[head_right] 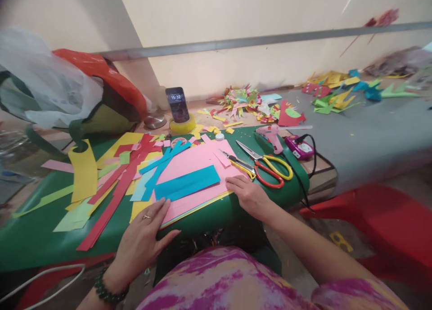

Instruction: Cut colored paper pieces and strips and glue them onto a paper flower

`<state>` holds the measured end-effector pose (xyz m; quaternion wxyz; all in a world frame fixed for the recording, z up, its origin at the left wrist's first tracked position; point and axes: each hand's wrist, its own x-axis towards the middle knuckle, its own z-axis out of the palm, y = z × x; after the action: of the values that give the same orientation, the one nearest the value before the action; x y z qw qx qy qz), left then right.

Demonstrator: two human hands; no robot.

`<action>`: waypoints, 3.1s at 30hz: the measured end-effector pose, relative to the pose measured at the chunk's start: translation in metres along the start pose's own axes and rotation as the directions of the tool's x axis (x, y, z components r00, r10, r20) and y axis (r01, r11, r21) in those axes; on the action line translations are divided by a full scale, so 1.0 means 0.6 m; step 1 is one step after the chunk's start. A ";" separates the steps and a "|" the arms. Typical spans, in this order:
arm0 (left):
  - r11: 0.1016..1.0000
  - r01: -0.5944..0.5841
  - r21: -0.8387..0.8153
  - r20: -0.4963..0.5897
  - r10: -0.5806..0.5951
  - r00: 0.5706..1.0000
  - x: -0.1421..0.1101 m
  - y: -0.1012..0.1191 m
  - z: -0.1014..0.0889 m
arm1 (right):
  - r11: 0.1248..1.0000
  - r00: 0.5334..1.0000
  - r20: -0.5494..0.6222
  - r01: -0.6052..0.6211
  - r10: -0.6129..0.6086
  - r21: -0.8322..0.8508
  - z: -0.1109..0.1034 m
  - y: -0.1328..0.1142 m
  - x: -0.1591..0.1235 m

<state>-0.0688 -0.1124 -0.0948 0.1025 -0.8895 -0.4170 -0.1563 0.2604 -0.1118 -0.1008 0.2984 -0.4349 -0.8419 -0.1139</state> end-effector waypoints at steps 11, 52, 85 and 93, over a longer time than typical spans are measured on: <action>0.999 -0.051 0.005 0.028 0.051 0.998 0.061 0.020 -0.036 | 0.896 0.902 -0.225 -0.408 0.367 -0.175 -0.046 0.030 -0.003; 0.959 -0.118 -0.259 0.345 0.206 0.916 0.127 0.065 0.020 | 0.758 0.762 0.192 -0.643 0.619 0.110 -0.101 -0.018 -0.083; 0.961 -0.117 -0.249 0.351 0.202 0.914 0.128 0.069 0.024 | 0.788 0.794 0.319 -0.588 0.518 0.184 -0.103 -0.025 -0.067; 0.954 -0.107 -0.278 0.345 0.204 0.916 0.130 0.069 0.022 | 0.780 0.798 0.323 -0.586 0.509 0.219 -0.106 -0.024 -0.070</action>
<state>0.0126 -0.0789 -0.0811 -0.0803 -0.9391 -0.3328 -0.0293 0.2934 -0.1771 -0.0745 0.2759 -0.6208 -0.7148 0.1662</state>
